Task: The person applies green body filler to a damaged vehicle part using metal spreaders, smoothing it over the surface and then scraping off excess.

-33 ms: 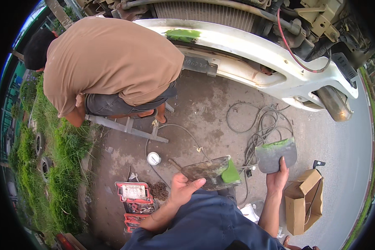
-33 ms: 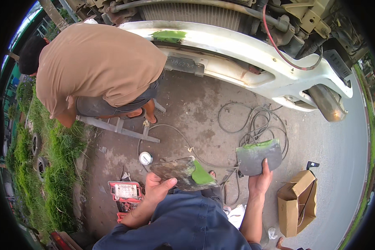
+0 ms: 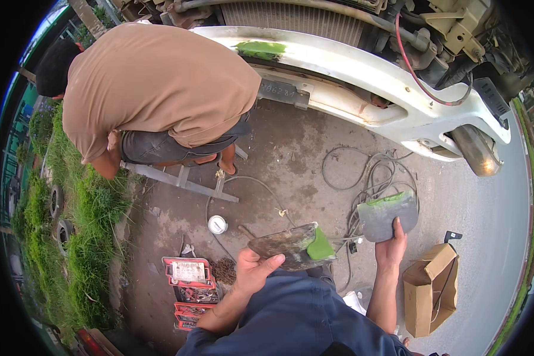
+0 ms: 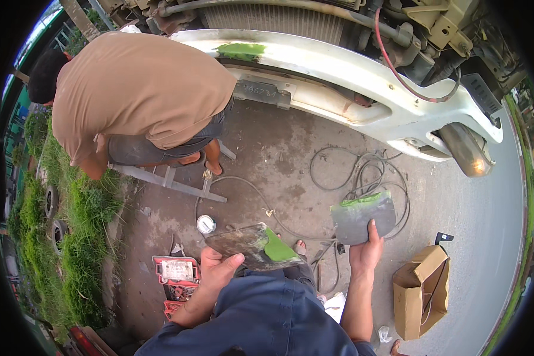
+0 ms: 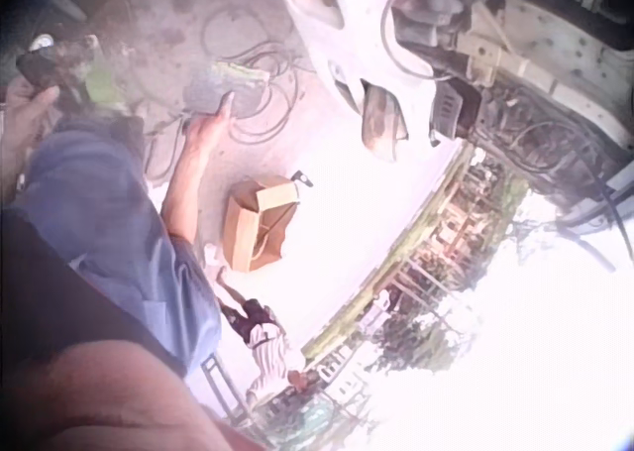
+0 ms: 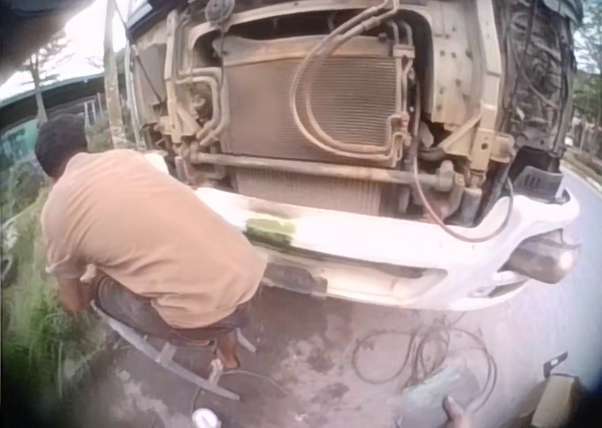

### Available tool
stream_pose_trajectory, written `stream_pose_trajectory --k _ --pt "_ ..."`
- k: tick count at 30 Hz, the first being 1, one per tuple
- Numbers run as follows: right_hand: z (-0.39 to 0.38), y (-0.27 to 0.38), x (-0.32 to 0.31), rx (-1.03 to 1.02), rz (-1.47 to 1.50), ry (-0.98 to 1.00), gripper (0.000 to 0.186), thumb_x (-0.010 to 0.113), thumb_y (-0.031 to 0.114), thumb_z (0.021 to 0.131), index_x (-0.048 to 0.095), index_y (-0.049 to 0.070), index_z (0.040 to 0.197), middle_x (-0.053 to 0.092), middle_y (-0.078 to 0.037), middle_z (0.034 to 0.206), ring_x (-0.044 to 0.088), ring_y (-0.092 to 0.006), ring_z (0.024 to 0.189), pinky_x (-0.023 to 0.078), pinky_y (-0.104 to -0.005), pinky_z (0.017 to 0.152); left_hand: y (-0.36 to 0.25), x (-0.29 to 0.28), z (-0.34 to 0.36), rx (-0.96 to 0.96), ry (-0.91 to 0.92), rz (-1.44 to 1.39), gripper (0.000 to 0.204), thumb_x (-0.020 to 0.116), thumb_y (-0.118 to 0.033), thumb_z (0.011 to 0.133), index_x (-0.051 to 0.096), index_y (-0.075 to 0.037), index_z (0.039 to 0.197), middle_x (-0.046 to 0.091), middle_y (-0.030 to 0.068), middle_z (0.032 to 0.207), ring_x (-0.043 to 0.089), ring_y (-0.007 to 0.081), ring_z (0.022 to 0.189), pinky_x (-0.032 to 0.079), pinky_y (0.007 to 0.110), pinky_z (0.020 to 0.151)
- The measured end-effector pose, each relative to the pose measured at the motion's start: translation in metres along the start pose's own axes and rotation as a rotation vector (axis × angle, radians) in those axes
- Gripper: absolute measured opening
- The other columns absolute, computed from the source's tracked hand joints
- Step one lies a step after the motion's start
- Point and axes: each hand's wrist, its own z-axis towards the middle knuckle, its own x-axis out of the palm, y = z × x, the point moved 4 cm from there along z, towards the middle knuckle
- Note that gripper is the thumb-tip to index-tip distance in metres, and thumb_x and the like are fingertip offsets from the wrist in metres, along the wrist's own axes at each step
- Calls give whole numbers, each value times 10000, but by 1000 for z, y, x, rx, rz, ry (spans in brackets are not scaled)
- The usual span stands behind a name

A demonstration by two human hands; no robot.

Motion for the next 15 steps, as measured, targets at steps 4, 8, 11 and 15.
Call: stream_pose_trajectory --k 4,8,11,15 --pt "61 -23 34 185 45 120 372 557 53 922 500 25 1288 581 -106 1246 576 -263 1129 455 -451 985 -7 10 -18 132 -198 55 288 664 32 864 624 55 1149 683 102 1095 632 152 984 484 282 890" --pt "91 -57 68 322 20 272 427 574 -42 846 509 38 1260 599 -96 1196 585 -253 1091 459 -435 969 -9 13 -39 296 -478 174 307 690 23 836 624 69 1132 689 118 1072 641 175 972 481 300 912" --pt "112 -70 94 283 -82 331 448 577 -67 814 517 35 1246 612 -98 1164 588 -245 1079 461 -412 960 1 13 -33 335 -498 219 317 677 34 840 610 78 1147 669 138 1116 625 179 1022 468 317 939" --pt "139 -78 146 250 -97 435 429 573 -77 806 531 24 1221 621 -97 1137 588 -233 1071 459 -391 957 13 10 12 438 -475 31 325 631 50 866 585 63 1188 649 144 1167 623 193 1051 462 334 965"
